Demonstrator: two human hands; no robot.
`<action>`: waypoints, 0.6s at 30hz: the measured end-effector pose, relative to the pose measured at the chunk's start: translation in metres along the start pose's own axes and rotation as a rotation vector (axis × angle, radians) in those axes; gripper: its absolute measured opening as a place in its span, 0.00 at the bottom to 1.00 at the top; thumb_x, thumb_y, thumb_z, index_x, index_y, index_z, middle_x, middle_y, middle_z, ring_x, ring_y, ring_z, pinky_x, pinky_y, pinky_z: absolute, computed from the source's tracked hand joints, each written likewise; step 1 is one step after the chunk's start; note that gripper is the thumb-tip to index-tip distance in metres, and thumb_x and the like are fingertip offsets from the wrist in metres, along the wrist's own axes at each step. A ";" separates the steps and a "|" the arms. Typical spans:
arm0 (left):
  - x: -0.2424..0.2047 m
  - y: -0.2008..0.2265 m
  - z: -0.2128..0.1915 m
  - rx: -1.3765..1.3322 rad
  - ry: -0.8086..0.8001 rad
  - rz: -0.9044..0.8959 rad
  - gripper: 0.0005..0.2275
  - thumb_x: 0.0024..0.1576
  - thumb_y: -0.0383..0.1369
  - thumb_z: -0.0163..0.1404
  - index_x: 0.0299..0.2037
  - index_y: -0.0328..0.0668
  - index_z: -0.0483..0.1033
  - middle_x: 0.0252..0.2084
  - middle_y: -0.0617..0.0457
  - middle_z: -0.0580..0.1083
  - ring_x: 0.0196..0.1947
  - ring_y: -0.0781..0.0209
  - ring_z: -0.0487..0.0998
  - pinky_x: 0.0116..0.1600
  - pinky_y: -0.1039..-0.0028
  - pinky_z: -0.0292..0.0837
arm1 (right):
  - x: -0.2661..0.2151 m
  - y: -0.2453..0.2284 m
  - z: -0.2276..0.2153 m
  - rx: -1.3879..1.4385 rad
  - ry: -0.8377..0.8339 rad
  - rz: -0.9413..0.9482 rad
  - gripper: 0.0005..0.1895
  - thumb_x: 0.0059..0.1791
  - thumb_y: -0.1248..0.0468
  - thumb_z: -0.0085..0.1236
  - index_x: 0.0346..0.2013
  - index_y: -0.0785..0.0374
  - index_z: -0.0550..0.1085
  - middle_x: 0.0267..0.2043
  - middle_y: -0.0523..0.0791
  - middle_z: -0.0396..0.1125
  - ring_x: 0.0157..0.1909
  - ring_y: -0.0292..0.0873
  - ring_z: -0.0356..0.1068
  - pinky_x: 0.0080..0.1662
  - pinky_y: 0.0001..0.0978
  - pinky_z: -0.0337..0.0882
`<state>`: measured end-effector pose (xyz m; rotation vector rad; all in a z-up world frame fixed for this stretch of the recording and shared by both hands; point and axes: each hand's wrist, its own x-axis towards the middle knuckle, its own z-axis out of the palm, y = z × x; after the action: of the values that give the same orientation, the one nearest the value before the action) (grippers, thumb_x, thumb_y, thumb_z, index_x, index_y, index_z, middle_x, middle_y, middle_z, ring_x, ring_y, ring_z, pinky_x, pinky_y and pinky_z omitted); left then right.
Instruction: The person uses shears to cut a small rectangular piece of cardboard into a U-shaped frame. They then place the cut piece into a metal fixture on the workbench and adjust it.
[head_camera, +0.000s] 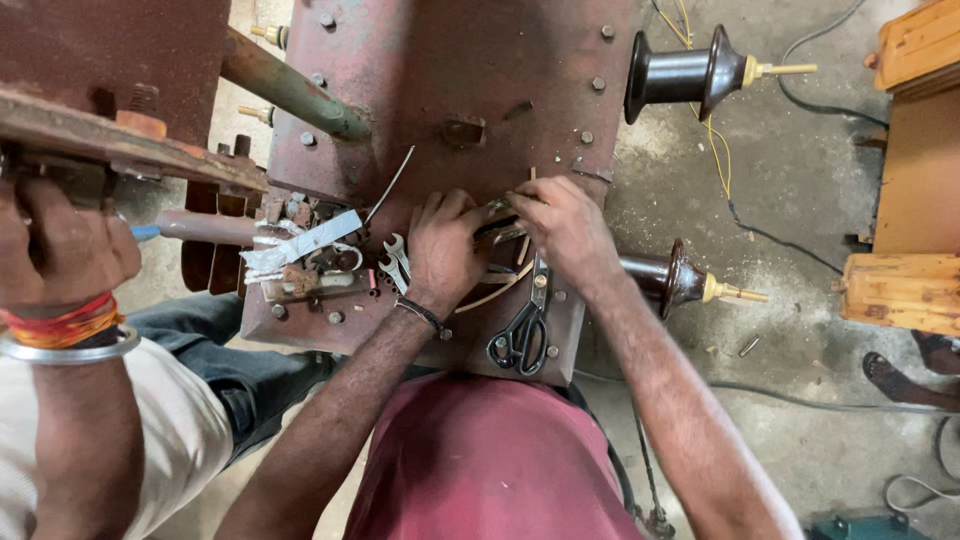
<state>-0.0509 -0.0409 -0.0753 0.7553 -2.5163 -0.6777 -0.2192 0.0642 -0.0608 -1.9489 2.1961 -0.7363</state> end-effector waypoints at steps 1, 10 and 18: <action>-0.001 0.001 0.000 0.017 0.005 0.004 0.15 0.43 0.26 0.61 0.43 0.46 0.83 0.40 0.53 0.71 0.46 0.50 0.71 0.51 0.57 0.67 | 0.003 0.006 0.002 -0.006 -0.046 -0.015 0.14 0.47 0.68 0.65 0.47 0.61 0.80 0.49 0.46 0.72 0.51 0.47 0.72 0.53 0.36 0.74; -0.004 0.000 0.002 0.020 0.026 -0.057 0.12 0.42 0.27 0.62 0.37 0.42 0.80 0.41 0.53 0.72 0.46 0.48 0.71 0.50 0.55 0.67 | 0.013 0.023 -0.010 0.071 -0.193 -0.188 0.12 0.44 0.64 0.66 0.40 0.64 0.78 0.44 0.47 0.70 0.50 0.51 0.71 0.50 0.41 0.72; -0.002 -0.002 0.008 0.039 0.003 -0.058 0.14 0.42 0.27 0.62 0.40 0.43 0.79 0.43 0.51 0.72 0.48 0.45 0.71 0.52 0.55 0.67 | 0.013 0.022 -0.020 0.064 -0.148 -0.228 0.18 0.43 0.62 0.67 0.45 0.66 0.77 0.46 0.48 0.69 0.50 0.51 0.70 0.51 0.41 0.72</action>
<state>-0.0522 -0.0385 -0.0835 0.8453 -2.5203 -0.6482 -0.2490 0.0584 -0.0494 -2.1688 1.8660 -0.6573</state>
